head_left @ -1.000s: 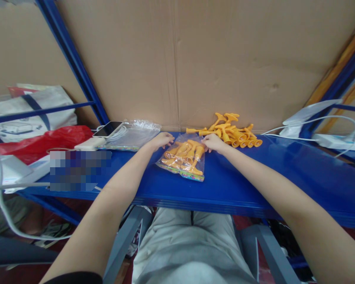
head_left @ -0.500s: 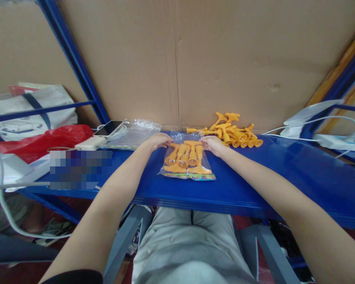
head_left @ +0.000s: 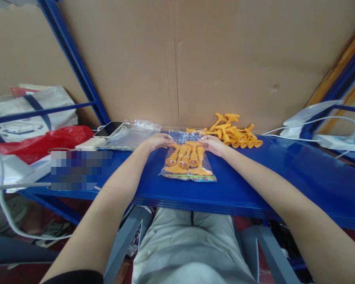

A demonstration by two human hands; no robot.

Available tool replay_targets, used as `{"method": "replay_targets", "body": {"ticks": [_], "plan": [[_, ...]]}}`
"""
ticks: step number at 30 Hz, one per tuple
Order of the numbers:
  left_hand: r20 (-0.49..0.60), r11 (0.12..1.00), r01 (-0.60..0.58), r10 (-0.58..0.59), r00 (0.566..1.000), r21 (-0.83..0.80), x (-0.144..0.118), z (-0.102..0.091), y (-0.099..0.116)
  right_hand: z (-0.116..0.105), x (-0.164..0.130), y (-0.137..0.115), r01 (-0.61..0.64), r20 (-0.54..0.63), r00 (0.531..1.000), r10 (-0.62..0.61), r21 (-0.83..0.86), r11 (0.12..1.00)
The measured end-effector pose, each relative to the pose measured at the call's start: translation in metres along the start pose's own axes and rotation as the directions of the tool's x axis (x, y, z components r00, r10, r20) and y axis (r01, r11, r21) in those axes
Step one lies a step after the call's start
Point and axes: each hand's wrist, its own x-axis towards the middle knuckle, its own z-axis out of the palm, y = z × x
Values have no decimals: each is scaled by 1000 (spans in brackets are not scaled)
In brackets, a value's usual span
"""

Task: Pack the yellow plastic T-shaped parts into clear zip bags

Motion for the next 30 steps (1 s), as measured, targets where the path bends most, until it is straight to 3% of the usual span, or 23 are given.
{"method": "replay_targets", "body": {"ticks": [10, 19, 26, 30], "plan": [[-1, 997, -76, 76, 997, 22, 3, -7, -2, -4, 4, 0, 10, -23, 1000, -11, -28, 1000], [-88, 984, -145, 154, 984, 108, 4, -4, -1, -5, 9, 4, 61, -34, 998, -61, -4, 998], [-162, 924, -231, 289, 943, 303, 8, 6, -1, -3, 11, 6, 83, -79, 994, -81, 27, 996], [-159, 817, -297, 421, 893, 495, 13, 10, -3, -2, 11, 6, 89, -112, 990, -83, 43, 995]]}}
